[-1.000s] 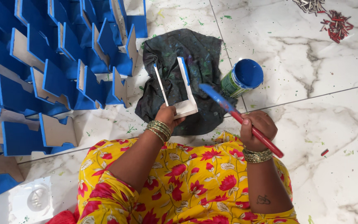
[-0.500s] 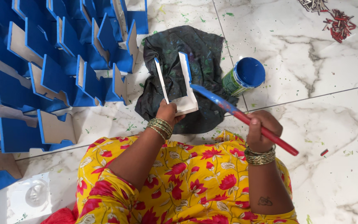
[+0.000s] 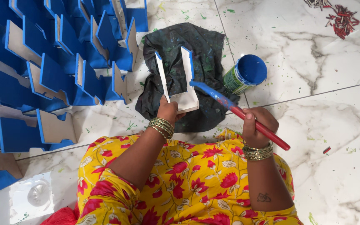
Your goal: The person sits on the floor and paints white cut-out letter pieces blue using a wide brush, dipping the brush into a paint can and coating the surfaces and edges of each piece, with many already painted blue letters stacked nearby.
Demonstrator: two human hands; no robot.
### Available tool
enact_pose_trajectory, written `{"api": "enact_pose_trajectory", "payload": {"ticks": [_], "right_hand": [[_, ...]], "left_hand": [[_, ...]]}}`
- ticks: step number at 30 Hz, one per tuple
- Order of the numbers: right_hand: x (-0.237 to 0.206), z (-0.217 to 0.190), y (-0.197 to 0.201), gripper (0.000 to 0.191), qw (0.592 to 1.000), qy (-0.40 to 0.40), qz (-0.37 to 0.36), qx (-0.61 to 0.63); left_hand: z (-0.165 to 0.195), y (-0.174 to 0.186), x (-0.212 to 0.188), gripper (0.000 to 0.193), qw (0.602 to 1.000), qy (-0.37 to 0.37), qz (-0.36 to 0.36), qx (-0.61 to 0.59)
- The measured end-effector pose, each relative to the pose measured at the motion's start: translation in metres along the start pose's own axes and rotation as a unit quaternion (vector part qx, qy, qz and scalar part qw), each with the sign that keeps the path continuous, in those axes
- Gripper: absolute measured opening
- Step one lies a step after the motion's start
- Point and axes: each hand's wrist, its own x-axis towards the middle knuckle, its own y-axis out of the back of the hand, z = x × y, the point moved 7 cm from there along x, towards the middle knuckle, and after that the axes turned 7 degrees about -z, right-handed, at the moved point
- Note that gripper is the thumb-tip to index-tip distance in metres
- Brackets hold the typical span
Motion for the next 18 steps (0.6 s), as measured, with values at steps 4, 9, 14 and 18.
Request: {"api": "enact_pose_trajectory", "payload": {"ticks": [4,9,14,18], "right_hand": [[0.004,0.002,0.007,0.019,1.000,-0.017,0.020,0.005],[0.002,-0.005,0.003,0.018,0.998,-0.006,0.017,0.068],[0.006,-0.011,0.004,0.018,1.000,0.017,0.006,-0.023],[0.004,-0.010,0.010,0.018,0.999,0.009,0.022,0.044]], "left_hand": [[0.001,0.001,-0.001,0.066,1.000,0.005,0.005,0.001],[0.004,0.000,-0.002,0.064,1.000,-0.006,0.002,-0.002],[0.003,-0.001,-0.005,0.066,1.000,-0.002,0.003,0.009],[0.004,-0.001,-0.004,0.066,1.000,-0.003,0.003,-0.002]]}}
